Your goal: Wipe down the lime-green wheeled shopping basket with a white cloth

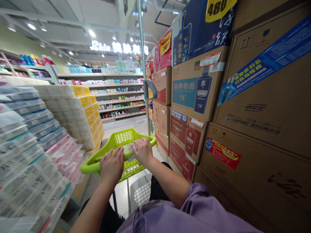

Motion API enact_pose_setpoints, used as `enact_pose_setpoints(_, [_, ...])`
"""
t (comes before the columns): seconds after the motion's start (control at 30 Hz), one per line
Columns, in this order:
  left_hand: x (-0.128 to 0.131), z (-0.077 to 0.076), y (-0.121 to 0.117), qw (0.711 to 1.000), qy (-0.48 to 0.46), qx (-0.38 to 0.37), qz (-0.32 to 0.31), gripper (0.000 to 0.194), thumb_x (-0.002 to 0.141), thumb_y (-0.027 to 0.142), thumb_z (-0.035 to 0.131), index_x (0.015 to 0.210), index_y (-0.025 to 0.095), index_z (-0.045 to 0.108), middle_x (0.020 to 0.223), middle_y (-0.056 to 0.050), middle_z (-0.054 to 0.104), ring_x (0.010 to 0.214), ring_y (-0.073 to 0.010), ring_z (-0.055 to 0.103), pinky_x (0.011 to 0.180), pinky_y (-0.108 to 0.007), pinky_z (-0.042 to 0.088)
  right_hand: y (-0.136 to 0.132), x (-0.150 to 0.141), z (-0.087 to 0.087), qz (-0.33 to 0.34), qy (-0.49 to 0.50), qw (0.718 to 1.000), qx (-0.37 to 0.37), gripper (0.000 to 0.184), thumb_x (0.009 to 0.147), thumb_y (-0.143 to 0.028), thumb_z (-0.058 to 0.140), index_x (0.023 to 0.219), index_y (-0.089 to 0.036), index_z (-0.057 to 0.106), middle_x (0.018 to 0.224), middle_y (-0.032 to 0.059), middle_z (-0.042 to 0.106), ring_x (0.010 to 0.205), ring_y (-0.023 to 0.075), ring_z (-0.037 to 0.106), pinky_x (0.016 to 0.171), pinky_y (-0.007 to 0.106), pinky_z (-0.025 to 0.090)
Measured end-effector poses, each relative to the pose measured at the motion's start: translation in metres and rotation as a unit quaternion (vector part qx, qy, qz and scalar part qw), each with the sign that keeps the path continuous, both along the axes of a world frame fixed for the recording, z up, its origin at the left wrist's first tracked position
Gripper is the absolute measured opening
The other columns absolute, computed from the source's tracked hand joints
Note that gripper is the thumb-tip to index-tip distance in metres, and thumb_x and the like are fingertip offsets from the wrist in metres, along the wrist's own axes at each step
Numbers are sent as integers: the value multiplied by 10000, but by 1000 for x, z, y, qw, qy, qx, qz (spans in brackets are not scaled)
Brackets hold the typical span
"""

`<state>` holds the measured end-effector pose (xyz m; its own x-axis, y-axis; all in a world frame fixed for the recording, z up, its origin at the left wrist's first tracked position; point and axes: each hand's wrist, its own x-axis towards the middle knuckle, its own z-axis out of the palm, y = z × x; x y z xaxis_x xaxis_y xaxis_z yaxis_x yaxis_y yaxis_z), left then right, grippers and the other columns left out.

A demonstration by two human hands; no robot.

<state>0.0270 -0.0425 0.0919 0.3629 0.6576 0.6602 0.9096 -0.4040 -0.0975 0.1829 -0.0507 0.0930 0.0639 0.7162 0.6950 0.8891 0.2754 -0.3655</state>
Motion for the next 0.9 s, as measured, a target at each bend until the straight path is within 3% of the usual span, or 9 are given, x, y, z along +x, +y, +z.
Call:
enact_pose_setpoints(0.07, [1, -1, 0, 1000, 2, 7, 4, 444, 960, 329, 284, 1255, 201, 589, 1288, -60, 628, 1207, -292, 521, 953, -430, 350, -2, -3, 0, -17, 5, 1000, -10, 213, 934, -307, 473, 955, -207, 659, 996, 56, 680, 1034, 222, 546, 994, 396, 352])
enact_pose_setpoints(0.23, [-2, -4, 3, 1000, 4, 7, -5, 437, 944, 317, 307, 1243, 199, 604, 1277, -73, 633, 1196, -292, 525, 957, -436, 350, -7, -12, -6, 60, -57, 996, 40, 207, 926, -316, 490, 1040, -237, 643, 1109, 42, 651, 1096, 215, 522, 1021, 390, 335])
enact_pose_setpoints(0.43, [0, -5, 3, 1000, 4, 15, -4, 442, 952, 321, 300, 1251, 188, 597, 1281, -72, 631, 1189, -302, 525, 948, -450, 355, 3, -7, -1, -1, 3, 1000, 11, 214, 933, -253, 460, 999, -183, 651, 1058, 77, 661, 1014, 195, 571, 930, 325, 416])
enact_pose_setpoints(0.6, [-1, -6, 3, 1000, 4, 26, -16, 416, 943, 302, 319, 1195, 193, 632, 1248, -85, 650, 1165, -299, 539, 934, -447, 361, -1, -14, -6, 79, -54, 994, 60, 233, 917, -276, 509, 1110, -223, 631, 1191, 40, 638, 1099, 191, 535, 1033, 349, 349])
enact_pose_setpoints(0.8, [0, -5, 5, 999, -5, 31, -18, 423, 961, 320, 309, 1239, 185, 597, 1269, -73, 638, 1170, -296, 541, 931, -429, 358, 2, -10, 0, -19, 9, 1000, 4, 238, 952, -288, 460, 1043, -189, 656, 1113, 78, 660, 1030, 195, 566, 934, 336, 402])
enact_pose_setpoints(0.9, [-1, -7, 7, 999, -10, 27, -28, 421, 954, 312, 313, 1214, 162, 609, 1252, -97, 645, 1177, -307, 539, 933, -433, 360, 1, -19, -1, 5, -15, 1000, 23, 223, 934, -304, 498, 1075, -213, 645, 1190, 60, 635, 1099, 199, 533, 988, 350, 373])
